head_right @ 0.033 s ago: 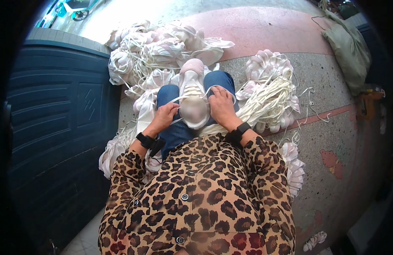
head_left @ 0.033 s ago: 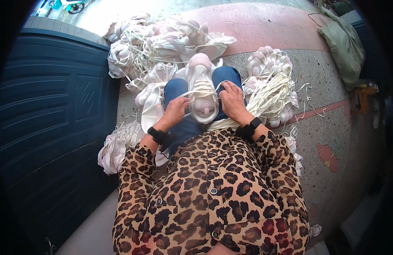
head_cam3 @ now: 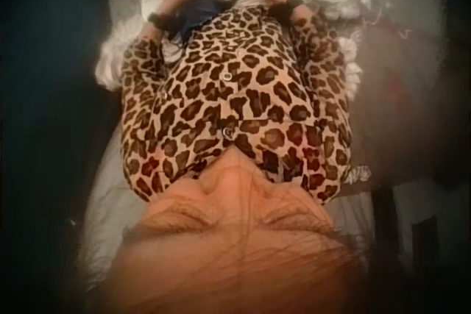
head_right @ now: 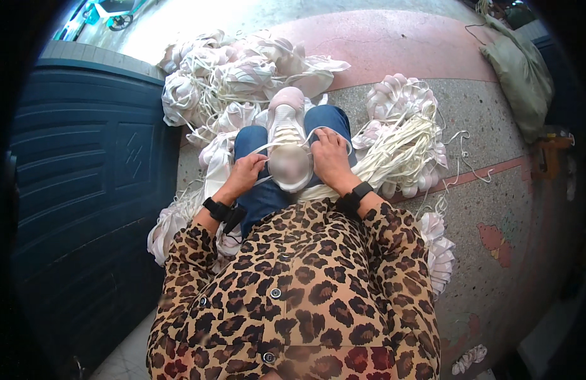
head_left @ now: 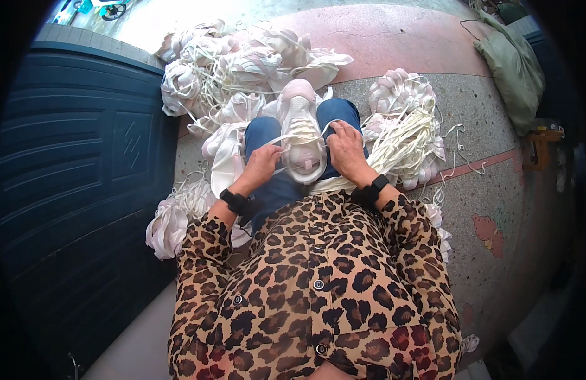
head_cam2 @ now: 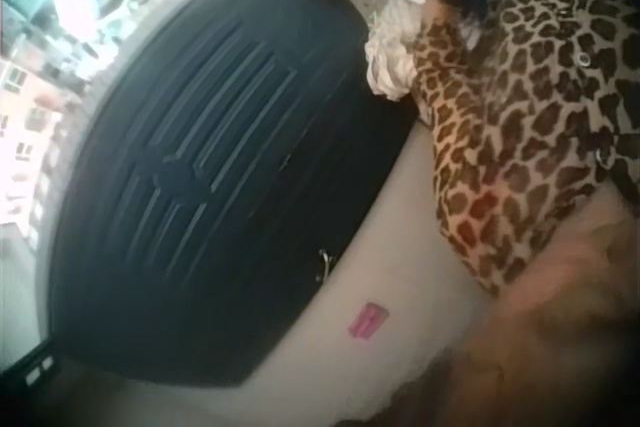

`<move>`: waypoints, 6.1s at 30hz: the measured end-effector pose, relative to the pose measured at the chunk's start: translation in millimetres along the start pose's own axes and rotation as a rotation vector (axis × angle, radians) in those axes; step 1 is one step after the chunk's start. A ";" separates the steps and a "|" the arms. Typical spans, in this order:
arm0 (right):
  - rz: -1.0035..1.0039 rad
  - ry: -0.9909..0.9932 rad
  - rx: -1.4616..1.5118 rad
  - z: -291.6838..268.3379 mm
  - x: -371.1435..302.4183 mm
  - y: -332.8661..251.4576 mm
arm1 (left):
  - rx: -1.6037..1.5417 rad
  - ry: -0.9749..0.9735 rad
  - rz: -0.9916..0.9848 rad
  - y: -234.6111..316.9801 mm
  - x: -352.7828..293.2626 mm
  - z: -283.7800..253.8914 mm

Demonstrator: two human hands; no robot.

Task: Insert laces into a large number of shoe uppers and bundle them together.

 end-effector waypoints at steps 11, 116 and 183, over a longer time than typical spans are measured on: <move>-0.087 0.033 -0.065 9.1 8.6 -28.5 | 0.016 0.176 -0.129 -20.5 -2.7 -10.8; 0.562 -0.702 1.381 24.0 95.0 -226.4 | -0.452 0.102 -0.227 -2.2 -34.3 -237.5; 1.546 -0.422 1.437 50.3 -61.3 0.1 | 0.392 0.080 -0.237 28.8 -20.8 -38.6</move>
Point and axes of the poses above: each hand's wrist, its own x-axis towards the middle knuckle, its own z-axis out of the palm, y = z × x, the point moved 8 cm from there along x, towards the middle knuckle, and after that the axes turned 8 degrees about y, right-handed, at the moved point
